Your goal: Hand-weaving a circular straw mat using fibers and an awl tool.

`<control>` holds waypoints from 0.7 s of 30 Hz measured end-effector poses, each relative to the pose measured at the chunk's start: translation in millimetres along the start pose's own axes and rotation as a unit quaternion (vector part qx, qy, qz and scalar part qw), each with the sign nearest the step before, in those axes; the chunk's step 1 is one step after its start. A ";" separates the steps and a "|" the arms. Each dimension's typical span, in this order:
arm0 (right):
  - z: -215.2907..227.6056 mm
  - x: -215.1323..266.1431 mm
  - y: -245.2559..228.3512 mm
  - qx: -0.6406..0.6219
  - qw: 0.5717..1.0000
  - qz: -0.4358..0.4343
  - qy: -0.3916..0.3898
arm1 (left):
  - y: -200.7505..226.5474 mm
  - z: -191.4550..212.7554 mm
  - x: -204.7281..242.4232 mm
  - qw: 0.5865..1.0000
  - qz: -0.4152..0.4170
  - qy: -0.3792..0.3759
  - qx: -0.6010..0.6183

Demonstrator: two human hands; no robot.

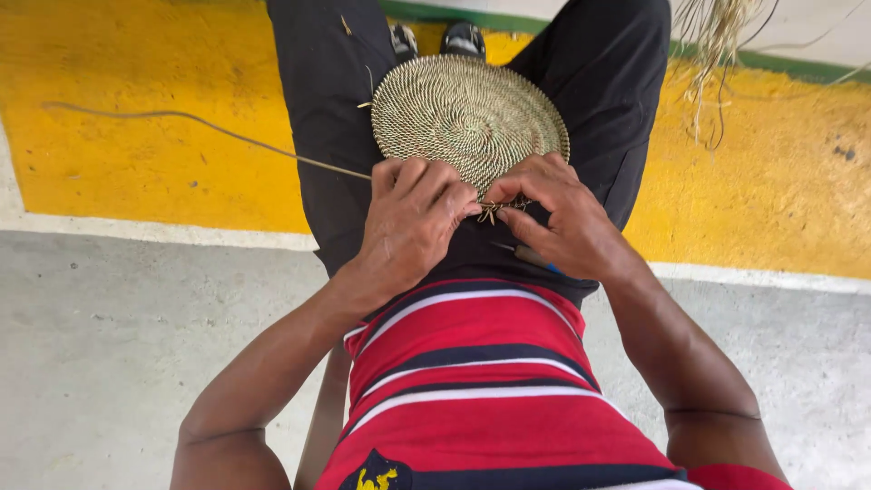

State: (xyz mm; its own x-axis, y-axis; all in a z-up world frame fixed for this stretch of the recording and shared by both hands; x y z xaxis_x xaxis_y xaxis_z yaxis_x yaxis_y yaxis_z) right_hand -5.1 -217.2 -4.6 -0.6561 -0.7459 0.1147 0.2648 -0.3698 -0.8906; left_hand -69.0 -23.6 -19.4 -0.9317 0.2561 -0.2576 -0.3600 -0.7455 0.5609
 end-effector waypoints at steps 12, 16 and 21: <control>-28.8 22.2 23.6 0.101 0.994 -0.050 0.012 | -7.8 -11.0 30.3 0.988 -0.129 -0.051 -0.068; -29.4 22.8 21.9 0.122 0.991 -0.037 0.030 | -13.2 -7.6 25.5 0.983 -0.138 -0.097 -0.071; -27.0 22.5 23.1 0.154 0.988 -0.019 0.025 | -12.2 -3.1 8.7 0.972 -0.173 -0.128 -0.090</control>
State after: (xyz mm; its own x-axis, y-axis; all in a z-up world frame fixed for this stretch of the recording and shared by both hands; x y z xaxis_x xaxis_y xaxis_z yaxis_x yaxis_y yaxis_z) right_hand -32.9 -227.6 -34.4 -0.7019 -0.7026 0.1170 0.4367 -0.5543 -0.7086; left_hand -72.6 -14.2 -30.8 -0.7462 0.6381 -0.1899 -0.6613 -0.6775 0.3221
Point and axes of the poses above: each hand's wrist, its own x-axis away from the middle knuckle, its own z-axis out of the back of the hand, y = z × x, the point moved 3 cm from there along -x, towards the middle knuckle, and after that the axes turned 3 degrees about -x, right-handed, at the moved point
